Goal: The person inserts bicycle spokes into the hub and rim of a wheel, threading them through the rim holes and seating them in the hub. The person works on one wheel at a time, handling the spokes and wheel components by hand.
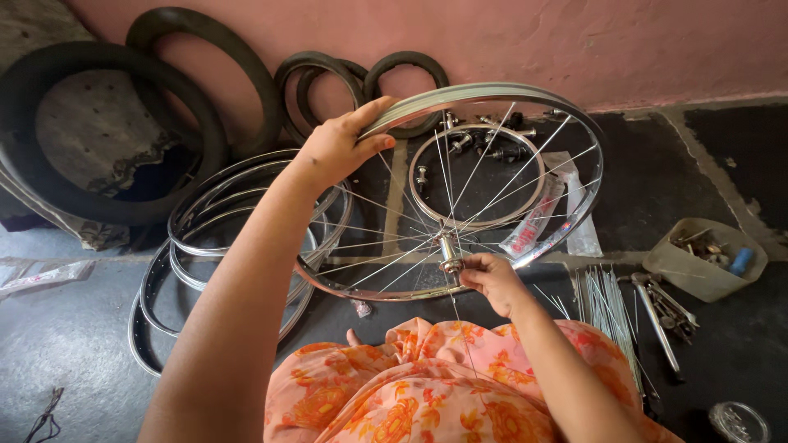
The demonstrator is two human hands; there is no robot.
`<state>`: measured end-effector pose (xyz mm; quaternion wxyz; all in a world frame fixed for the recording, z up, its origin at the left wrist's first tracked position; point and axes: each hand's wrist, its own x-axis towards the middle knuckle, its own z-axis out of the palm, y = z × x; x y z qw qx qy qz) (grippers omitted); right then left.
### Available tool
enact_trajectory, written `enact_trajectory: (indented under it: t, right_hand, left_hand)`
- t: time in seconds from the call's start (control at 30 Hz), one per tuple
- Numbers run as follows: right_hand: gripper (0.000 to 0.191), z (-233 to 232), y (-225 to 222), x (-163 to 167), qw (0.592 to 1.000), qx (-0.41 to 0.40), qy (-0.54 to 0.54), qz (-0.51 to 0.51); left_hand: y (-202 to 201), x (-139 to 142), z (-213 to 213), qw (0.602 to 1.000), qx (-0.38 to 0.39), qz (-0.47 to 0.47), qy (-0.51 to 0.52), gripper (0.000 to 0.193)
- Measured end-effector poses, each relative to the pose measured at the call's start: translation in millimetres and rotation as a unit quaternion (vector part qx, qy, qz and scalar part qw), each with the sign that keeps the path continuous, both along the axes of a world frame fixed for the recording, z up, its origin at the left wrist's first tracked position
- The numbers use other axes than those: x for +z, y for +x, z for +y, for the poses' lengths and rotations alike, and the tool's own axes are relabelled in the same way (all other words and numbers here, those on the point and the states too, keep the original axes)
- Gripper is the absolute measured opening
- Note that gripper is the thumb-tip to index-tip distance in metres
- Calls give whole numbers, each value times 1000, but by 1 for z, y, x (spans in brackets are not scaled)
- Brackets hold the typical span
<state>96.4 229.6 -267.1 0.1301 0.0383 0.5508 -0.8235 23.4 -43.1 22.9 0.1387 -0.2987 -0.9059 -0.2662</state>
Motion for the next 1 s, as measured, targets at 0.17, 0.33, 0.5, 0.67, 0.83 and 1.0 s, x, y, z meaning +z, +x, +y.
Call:
enact_trajectory:
  t: [0.17, 0.33, 0.5, 0.67, 0.83, 1.0]
  right_hand:
    - [24, -12, 6, 8, 995, -24, 98, 12]
    - [27, -28, 13, 23, 971, -37, 182, 151]
    - [32, -21, 31, 33, 950, -26, 224, 215]
    - [25, -13, 38, 46, 897, 24, 314, 311]
    - [20, -15, 40, 49, 911, 70, 266, 307]
    - [19, -14, 28, 41, 911, 66, 268, 306]
  left_hand:
    - [11, 5, -13, 1000, 4, -18, 8, 63]
    - [20, 10, -18, 999, 17, -31, 11, 63]
    - [40, 17, -22, 1000, -9, -10, 23, 64]
    - [57, 24, -22, 1000, 8, -18, 10, 65]
    - [64, 25, -27, 999, 24, -29, 2, 66]
    - [43, 15, -20, 999, 22, -39, 10, 66]
